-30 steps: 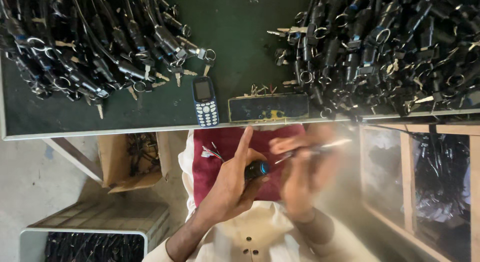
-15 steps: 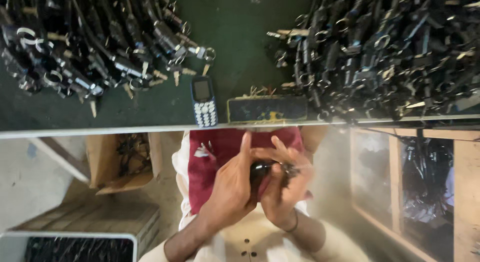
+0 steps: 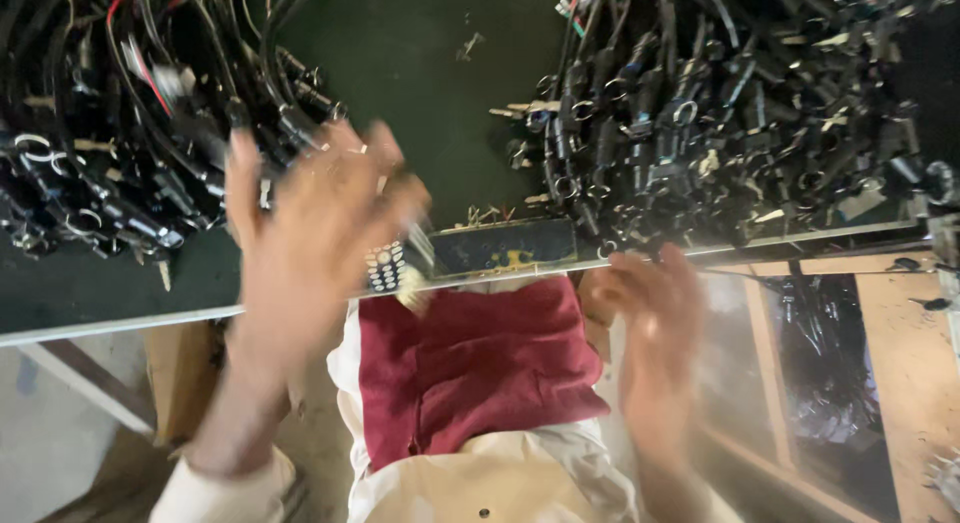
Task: The person sits at a workbench covered with black cable harnesses and joins wires by hand, twisting stripped wire ends together and fitting them into white plastic connectors. They attach completed connectors to a small board on the table and use a small handheld device that emits light while testing a connection.
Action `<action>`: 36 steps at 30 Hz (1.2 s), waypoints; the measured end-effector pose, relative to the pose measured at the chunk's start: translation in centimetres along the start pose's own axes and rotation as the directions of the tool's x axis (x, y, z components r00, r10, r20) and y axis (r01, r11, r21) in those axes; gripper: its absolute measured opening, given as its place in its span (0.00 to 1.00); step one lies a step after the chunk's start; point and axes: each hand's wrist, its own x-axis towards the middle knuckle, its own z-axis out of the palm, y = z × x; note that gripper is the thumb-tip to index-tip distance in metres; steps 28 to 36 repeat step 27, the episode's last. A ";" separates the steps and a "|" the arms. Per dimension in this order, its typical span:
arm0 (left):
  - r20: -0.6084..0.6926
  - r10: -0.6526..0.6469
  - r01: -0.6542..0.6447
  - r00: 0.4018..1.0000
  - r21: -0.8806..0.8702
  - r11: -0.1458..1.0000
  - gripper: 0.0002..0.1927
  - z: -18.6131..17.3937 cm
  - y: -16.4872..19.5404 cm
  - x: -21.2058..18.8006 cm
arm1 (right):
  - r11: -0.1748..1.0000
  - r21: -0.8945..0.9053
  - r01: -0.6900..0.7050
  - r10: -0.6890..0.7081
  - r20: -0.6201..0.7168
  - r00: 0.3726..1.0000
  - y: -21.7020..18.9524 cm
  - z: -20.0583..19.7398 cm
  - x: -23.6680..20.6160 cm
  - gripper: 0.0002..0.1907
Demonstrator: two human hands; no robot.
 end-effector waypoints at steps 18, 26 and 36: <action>0.249 -0.238 0.331 0.939 -0.843 0.424 0.17 5.7 11.6 -5.9 | 0.223 -0.942 0.252 -0.327 0.171 0.929 7.1 -9.0 27.9 0.23; 0.198 -0.166 0.258 0.966 -0.735 0.627 0.22 6.1 7.3 -4.4 | 0.806 -0.588 -0.062 0.060 -0.023 0.998 -2.7 -10.6 19.5 0.19; 0.107 -0.183 0.207 0.977 -0.661 0.721 0.28 7.4 5.7 -3.3 | 0.807 -0.588 -0.056 0.065 -0.007 0.998 -4.4 -11.3 17.6 0.19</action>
